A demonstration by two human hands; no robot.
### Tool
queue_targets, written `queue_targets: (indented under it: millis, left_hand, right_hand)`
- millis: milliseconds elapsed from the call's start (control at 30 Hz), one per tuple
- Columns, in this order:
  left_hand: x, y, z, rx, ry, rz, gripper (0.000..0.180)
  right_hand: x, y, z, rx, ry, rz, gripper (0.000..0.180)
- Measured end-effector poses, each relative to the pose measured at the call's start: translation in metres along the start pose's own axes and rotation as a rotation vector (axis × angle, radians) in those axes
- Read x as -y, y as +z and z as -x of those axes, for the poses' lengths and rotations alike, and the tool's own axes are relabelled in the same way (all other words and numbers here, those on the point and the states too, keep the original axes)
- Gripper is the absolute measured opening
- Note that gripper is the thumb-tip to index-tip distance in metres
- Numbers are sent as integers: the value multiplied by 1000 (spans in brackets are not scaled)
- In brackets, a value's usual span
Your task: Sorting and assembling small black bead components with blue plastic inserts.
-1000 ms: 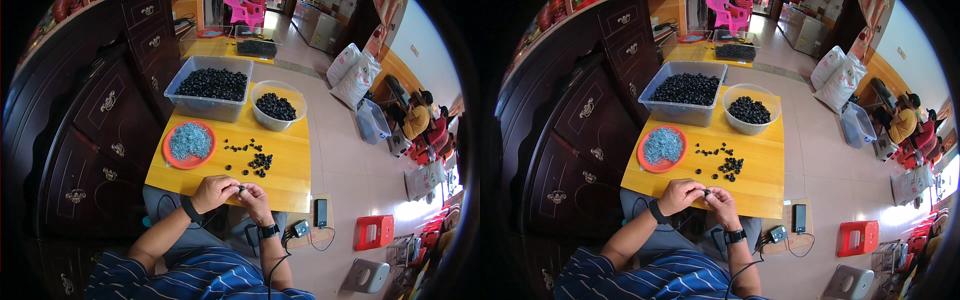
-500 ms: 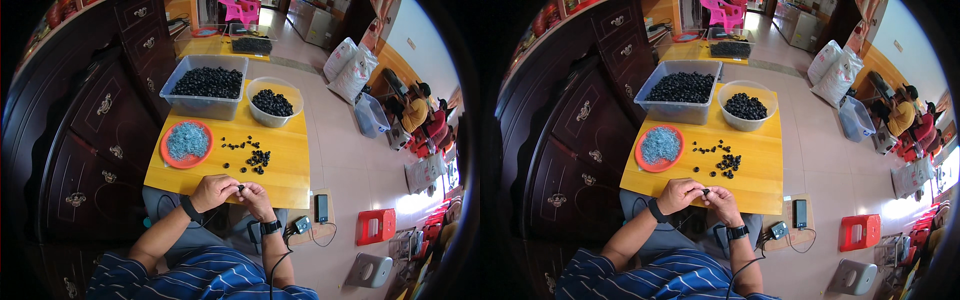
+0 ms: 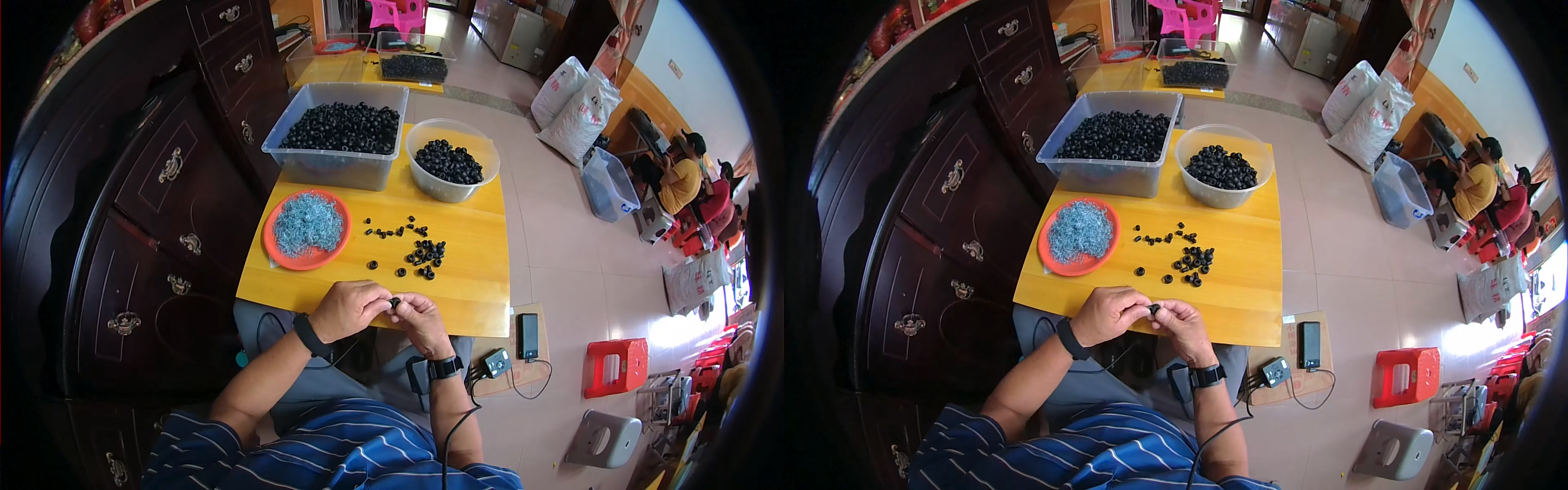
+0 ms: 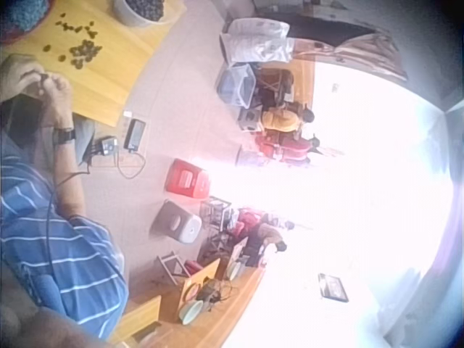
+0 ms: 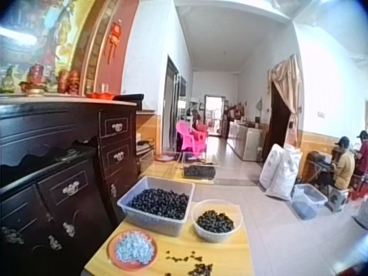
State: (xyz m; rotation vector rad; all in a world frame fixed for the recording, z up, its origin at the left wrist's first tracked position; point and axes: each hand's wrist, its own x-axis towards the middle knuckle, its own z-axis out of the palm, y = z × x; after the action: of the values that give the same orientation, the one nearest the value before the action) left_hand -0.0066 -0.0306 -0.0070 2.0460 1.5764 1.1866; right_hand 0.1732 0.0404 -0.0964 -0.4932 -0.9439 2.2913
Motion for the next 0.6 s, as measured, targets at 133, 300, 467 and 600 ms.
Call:
queue_targets:
  millis: [133, 300, 467, 600]
  left_hand:
    - [2, 0, 4, 17, -27, 22, 13]
    - [-2, -2, 2, 83, -150, 126, 16]
    - [5, -4, -1, 169, -28, 160, 31]
    - [6, -5, -2, 244, -3, 158, 33]
  right_hand:
    - [2, 5, -1, -21, 8, -21, 25]
    - [5, 4, 2, -7, 38, -24, 24]
    - [12, 13, 0, 64, -9, -27, 26]
    - [10, 4, 1, 115, -3, -78, 28]
